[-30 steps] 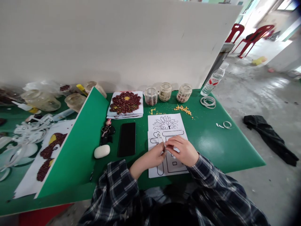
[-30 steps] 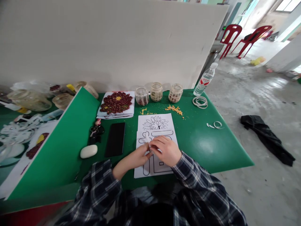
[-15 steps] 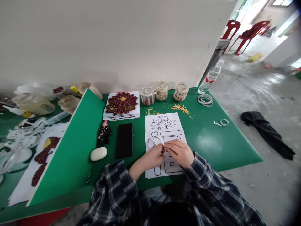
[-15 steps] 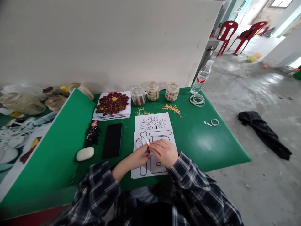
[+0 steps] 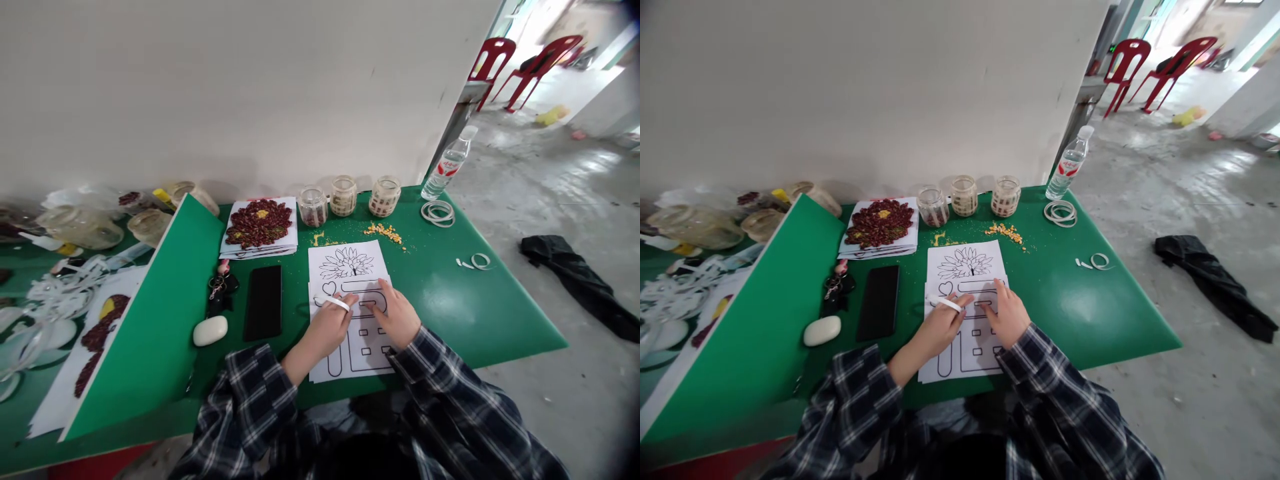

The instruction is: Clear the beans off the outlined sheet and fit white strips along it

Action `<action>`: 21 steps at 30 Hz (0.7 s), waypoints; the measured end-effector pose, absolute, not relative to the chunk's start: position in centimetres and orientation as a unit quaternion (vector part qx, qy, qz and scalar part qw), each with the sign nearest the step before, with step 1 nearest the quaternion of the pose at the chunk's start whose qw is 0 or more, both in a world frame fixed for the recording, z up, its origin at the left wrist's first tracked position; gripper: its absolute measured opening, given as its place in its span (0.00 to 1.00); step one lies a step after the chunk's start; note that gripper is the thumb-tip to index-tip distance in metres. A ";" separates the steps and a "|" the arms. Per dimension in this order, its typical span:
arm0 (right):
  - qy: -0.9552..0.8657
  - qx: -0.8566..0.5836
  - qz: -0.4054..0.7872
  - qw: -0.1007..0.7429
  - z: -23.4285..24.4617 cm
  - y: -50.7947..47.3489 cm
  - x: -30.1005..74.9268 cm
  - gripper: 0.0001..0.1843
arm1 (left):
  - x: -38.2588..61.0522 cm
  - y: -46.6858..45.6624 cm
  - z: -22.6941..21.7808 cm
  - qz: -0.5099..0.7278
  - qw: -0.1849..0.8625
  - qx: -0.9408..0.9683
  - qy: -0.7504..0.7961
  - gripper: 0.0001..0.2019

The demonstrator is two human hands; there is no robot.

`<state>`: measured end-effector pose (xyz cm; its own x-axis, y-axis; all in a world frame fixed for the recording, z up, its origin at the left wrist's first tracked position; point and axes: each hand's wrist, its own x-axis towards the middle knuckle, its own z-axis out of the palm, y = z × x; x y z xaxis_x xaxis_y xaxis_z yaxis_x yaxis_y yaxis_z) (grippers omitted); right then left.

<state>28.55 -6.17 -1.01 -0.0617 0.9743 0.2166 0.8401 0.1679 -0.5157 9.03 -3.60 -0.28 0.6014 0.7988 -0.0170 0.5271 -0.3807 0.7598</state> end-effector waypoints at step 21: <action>-0.842 -0.385 0.097 0.365 2.4 -5.1 27.0 0.13 | 9.1 -4.2 0.4 0.167 0.328 0.823 0.433 0.11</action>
